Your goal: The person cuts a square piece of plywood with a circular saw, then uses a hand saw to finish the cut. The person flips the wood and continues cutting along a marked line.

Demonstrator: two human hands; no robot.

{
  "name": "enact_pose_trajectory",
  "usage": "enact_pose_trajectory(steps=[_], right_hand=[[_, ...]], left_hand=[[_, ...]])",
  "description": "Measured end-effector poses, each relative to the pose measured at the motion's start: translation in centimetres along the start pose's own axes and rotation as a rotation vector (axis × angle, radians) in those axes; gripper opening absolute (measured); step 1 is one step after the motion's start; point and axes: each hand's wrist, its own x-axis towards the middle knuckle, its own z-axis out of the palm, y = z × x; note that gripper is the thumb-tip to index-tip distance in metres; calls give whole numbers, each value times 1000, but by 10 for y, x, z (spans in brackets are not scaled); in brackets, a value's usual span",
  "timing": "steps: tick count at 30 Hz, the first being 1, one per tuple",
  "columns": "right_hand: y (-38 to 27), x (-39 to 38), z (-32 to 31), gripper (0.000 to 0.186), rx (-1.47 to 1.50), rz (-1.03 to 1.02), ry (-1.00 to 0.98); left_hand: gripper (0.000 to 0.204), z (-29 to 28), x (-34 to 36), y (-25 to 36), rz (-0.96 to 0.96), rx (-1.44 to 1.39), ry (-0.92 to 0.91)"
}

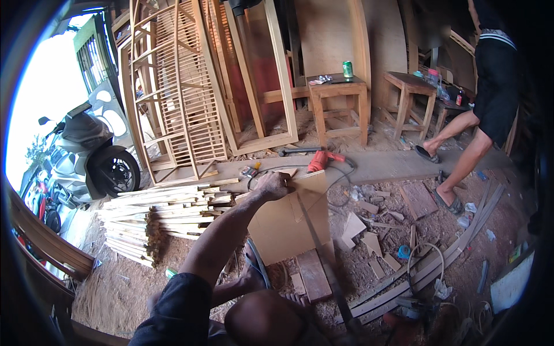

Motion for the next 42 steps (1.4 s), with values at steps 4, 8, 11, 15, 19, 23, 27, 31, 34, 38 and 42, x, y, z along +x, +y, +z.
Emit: enact_pose_trajectory(steps=[4,8,11,15,19,23,27,31,34,38,42], right_hand=[[1,-4,-3,23,-18,14,-2],[0,-8,-5,22,-32,31,-8],[-2,-10,-4,22,-34,41,-11],[-4,-13,-2,22,-39,52,-14],[-6,-16,-1,22,-31,67,-7],[-7,-16,0,22,-31,74,-5],[-6,-16,-1,22,-38,81,-2],[-5,-15,1,22,-42,90,-2],[-4,-14,4,23,-42,90,-6],[-4,-12,7,23,-47,92,-6],[-5,-11,9,24,-53,95,-13]], left_hand=[[44,6,2,-7,67,-4,86],[46,10,7,-11,106,24,102],[45,11,8,-13,97,26,95],[45,11,9,-14,91,10,95],[47,9,9,-11,68,-3,103],[47,6,7,-7,21,-1,72],[46,4,5,-5,32,-15,84],[47,4,7,-6,1,-18,75],[47,5,8,-7,-1,-11,84],[46,6,9,-10,6,14,63],[45,8,10,-13,43,-35,87]])
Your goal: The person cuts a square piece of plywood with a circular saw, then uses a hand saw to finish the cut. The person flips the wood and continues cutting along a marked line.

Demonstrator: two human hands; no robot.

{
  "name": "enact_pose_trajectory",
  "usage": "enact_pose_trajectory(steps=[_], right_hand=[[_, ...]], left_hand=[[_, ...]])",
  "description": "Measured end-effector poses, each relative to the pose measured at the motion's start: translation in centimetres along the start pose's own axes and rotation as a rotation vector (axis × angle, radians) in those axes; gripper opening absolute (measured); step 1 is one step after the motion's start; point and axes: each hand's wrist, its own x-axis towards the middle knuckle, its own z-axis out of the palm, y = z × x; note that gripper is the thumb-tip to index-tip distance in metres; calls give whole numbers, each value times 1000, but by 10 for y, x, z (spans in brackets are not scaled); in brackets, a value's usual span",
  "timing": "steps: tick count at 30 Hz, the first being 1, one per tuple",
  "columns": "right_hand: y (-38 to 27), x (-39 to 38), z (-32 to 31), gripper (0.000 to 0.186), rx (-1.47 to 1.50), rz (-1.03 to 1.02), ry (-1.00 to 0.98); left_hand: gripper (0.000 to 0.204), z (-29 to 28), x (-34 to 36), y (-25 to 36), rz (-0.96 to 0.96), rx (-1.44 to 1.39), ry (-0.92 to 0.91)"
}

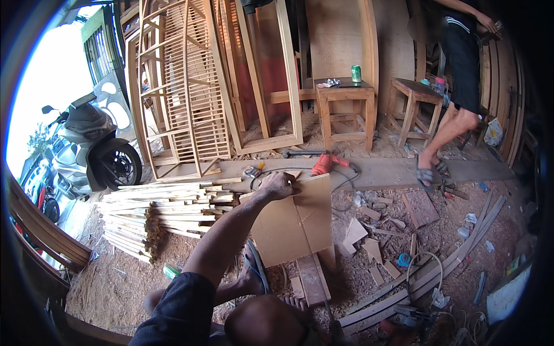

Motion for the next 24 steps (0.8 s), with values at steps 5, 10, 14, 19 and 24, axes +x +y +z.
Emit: enact_pose_trajectory(steps=[5,10,14,19,24], right_hand=[[-1,0,1,25,-11,3,7],[-2,-3,5,26,-10,-7,19],[-3,-8,2,27,-12,-18,56],[-5,-19,-3,28,-55,1,98],[-7,-40,-12,20,-193,-198,158]], left_hand=[[42,-1,0,2,29,22,5],[43,-9,-9,20,61,23,-31],[39,-9,-19,41,71,64,-22],[36,-18,-25,46,59,84,-57],[37,-15,-30,49,67,122,-19]])
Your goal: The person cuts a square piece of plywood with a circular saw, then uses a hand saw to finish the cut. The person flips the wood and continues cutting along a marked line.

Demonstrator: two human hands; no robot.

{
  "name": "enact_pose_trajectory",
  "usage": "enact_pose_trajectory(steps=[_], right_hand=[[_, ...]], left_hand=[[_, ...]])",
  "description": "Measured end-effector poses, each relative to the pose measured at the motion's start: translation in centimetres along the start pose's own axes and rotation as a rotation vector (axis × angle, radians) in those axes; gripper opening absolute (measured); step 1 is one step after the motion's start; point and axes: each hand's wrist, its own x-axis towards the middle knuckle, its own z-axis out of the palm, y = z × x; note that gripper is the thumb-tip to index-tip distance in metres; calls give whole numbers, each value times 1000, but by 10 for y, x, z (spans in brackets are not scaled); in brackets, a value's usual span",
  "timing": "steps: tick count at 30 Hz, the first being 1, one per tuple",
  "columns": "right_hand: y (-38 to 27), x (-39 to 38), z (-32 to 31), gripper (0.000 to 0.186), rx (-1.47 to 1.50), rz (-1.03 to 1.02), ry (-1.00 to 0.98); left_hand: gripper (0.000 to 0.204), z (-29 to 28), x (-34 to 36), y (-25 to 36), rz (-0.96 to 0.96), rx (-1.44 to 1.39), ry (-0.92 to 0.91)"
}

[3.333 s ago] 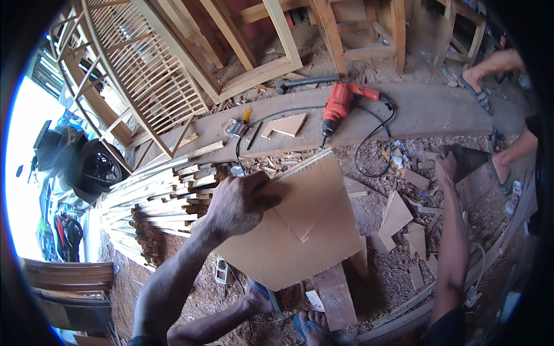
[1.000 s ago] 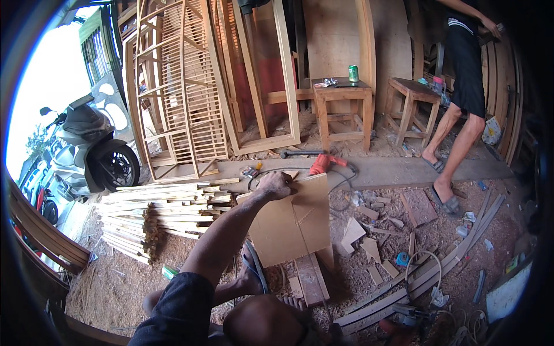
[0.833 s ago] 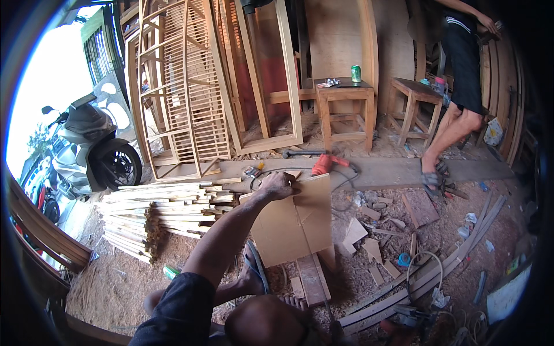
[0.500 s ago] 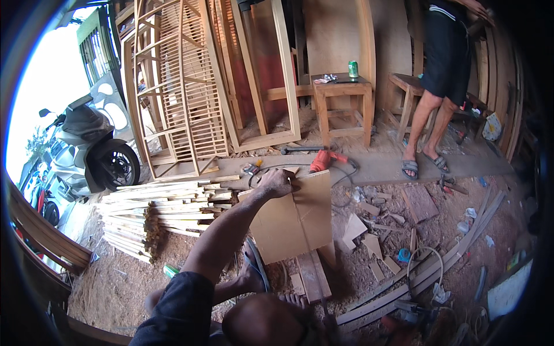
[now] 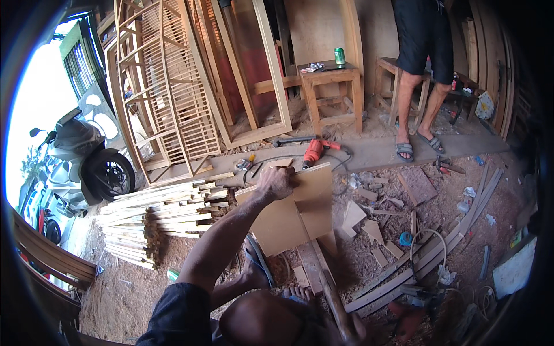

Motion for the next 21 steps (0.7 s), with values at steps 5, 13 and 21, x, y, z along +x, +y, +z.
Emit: enact_pose_trajectory(steps=[5,13,21], right_hand=[[-4,-25,-26,20,-87,-64,-78],[37,106,105,24,250,52,96],[48,-9,26,31,71,81,-50]], left_hand=[[32,5,-1,-2,31,-23,40],[34,2,-14,17,90,7,14],[35,6,-25,16,44,31,69]])
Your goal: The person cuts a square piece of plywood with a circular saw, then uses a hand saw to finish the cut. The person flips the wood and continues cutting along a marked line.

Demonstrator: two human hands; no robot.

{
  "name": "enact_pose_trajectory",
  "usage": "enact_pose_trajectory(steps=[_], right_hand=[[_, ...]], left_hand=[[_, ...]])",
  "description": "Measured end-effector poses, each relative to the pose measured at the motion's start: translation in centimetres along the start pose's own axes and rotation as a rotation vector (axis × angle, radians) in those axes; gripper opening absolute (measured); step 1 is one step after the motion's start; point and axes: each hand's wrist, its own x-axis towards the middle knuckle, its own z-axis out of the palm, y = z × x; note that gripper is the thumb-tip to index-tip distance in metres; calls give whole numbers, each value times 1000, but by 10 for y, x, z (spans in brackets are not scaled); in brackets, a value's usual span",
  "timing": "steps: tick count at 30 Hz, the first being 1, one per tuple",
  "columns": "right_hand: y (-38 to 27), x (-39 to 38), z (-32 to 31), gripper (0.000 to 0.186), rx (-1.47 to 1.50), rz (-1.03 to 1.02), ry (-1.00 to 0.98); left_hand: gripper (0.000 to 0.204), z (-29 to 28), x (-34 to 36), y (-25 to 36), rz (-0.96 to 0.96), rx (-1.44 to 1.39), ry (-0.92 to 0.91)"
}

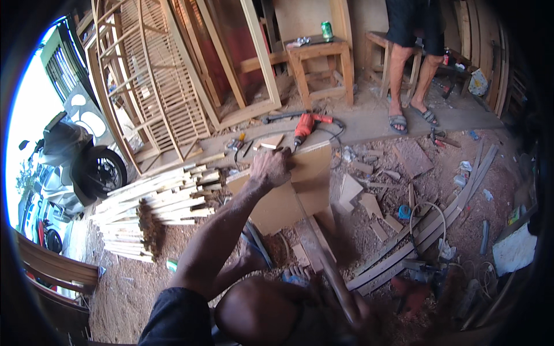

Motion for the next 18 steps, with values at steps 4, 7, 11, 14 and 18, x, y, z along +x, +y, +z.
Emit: enact_pose_trajectory(steps=[4,7,11,14,18], right_hand=[[-48,-56,-62,24,-6,-31,22],[-50,-6,-34,33,-88,-68,18],[-40,90,21,25,109,-39,17],[-49,115,24,24,94,-36,-78],[-57,104,10,24,127,-56,-87]], left_hand=[[35,7,7,-3,1,79,-58],[40,15,12,-3,31,-4,-47],[36,10,18,-25,10,54,61],[45,4,19,-49,94,167,66],[38,9,25,-57,56,47,69]])
